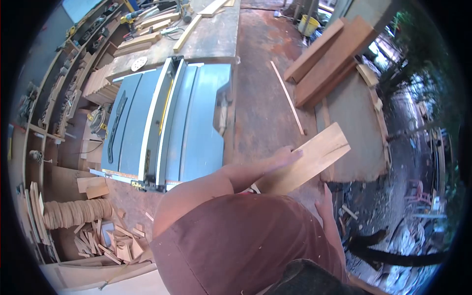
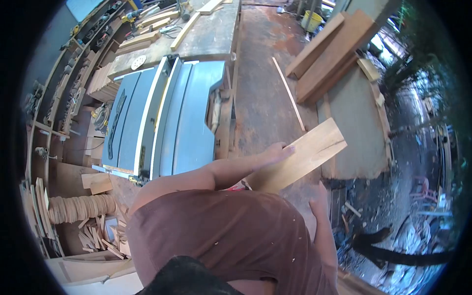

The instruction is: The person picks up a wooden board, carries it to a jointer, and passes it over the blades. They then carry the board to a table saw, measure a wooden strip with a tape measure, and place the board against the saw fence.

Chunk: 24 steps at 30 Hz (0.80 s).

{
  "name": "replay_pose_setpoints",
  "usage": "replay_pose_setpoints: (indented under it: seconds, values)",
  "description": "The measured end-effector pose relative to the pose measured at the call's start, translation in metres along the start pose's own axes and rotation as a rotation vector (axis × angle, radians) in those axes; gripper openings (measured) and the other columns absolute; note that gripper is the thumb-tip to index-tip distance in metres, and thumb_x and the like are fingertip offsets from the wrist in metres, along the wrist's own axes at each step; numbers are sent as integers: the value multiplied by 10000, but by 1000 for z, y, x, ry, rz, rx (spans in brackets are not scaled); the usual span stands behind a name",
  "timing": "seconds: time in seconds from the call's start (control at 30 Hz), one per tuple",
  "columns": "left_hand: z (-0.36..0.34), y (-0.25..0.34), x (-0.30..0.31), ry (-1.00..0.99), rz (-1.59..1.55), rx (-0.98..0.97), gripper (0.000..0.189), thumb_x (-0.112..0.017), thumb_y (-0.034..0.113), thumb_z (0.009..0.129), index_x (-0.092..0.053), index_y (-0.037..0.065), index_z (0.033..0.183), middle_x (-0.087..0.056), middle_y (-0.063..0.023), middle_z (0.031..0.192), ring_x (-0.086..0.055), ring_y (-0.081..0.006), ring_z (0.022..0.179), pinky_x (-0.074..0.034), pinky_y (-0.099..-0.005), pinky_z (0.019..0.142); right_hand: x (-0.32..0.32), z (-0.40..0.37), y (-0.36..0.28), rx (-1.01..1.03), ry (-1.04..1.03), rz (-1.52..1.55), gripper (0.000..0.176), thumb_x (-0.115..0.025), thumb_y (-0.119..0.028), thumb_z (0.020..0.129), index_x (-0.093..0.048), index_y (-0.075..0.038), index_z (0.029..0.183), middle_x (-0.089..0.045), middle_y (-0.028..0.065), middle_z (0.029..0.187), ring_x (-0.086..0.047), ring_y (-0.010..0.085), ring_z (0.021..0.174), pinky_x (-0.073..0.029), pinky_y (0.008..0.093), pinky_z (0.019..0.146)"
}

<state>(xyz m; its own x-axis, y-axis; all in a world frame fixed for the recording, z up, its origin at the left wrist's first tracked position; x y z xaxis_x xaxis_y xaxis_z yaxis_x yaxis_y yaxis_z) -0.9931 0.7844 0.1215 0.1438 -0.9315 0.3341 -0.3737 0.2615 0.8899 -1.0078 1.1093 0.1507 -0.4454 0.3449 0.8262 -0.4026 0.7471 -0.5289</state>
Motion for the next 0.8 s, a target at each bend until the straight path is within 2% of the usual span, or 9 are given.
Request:
replay_pose_setpoints:
  seconds: [0.07, 0.13, 0.27, 0.43, 0.53, 0.67, 0.7, 0.73, 0.8]
  values:
    - [28, 36, 44, -21, -23, -60, 620, -544, 514, 938, -625, -49, 1186, -674, -247, 1098, -656, -341, 1037, -495, -434, 886, -10, 30, 80, -27, 40, 34, 854, -669, -37, 766, -268, -62, 1520, -421, 241, 1448, -410, 372, 1357, -343, 413, 1124]
    - [51, 71, 87, -16, 13, -59, 620, -552, 521, 930, -618, -40, 1188, -676, -243, 1100, -656, -347, 1036, -495, -440, 886, 39, 41, 16, 127, 49, 217, 657, -638, -88, 820, -423, -3, 1435, -473, 237, 1417, -411, 374, 1358, -321, 431, 1144]
    - [153, 62, 140, 28, 264, -80, 594, -573, 548, 888, -606, 13, 1144, -664, -233, 1129, -635, -375, 1069, -481, -458, 903, 39, 131, 74, -89, -28, 186, 625, -635, -118, 842, -437, 3, 1422, -491, 240, 1401, -437, 371, 1338, -340, 429, 1127]
    - [270, 86, 224, 108, 532, 127, 632, -575, 618, 868, -595, 64, 1170, -667, -223, 1116, -628, -402, 1070, -488, -474, 906, 37, 318, 147, -241, -165, 164, 590, -631, -155, 868, -456, 11, 1407, -514, 244, 1381, -469, 366, 1313, -365, 426, 1106]
    - [323, 92, 278, 230, 499, 179, 617, -557, 620, 877, -599, 93, 1197, -665, -218, 1140, -621, -395, 1104, -475, -481, 943, 48, 476, 152, -174, -249, 124, 572, -629, -178, 884, -467, 16, 1397, -528, 247, 1369, -489, 363, 1298, -379, 424, 1094]
    - [367, 121, 351, 478, 399, 268, 536, -590, 555, 896, -610, 73, 1129, -681, -220, 1072, -637, -401, 1042, -495, -477, 886, 82, 727, 37, 37, -272, 85, 551, -626, -208, 905, -481, 22, 1385, -546, 250, 1353, -515, 360, 1278, -399, 422, 1077]
    - [383, 112, 370, 548, 331, 219, 493, -608, 518, 900, -610, 67, 1100, -683, -220, 1052, -647, -394, 1013, -499, -465, 865, 40, 816, 46, 234, -208, 372, 549, -652, -329, 921, -534, 10, 1336, -665, 199, 1149, -639, 295, 1060, -496, 389, 924]
    - [402, 102, 388, 625, 264, 171, 451, -627, 481, 905, -610, 62, 1072, -684, -219, 1032, -656, -387, 985, -504, -453, 844, 85, 850, -41, 440, -49, 207, 467, -639, -264, 945, -545, -6, 1323, -678, 169, 1116, -644, 252, 1046, -500, 353, 907]
    - [446, 87, 427, 731, 89, 63, 389, -633, 416, 928, -600, 44, 1035, -683, -160, 930, -662, -275, 868, -503, -397, 794, 124, 941, -148, 391, -362, 368, 450, -623, -270, 964, -550, -16, 1328, -627, 177, 1233, -591, 257, 1149, -449, 359, 996]
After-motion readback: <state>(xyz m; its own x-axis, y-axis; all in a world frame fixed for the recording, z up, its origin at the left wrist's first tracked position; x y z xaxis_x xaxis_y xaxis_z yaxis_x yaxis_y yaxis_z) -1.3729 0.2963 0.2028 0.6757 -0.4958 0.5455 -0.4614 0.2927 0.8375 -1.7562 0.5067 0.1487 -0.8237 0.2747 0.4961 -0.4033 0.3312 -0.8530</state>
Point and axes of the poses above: each hand's wrist, its own z-axis towards the middle knuckle, its own x-axis out of the back of the hand, y = z × x, the point moved 2 cm from there along z, towards the middle knuckle
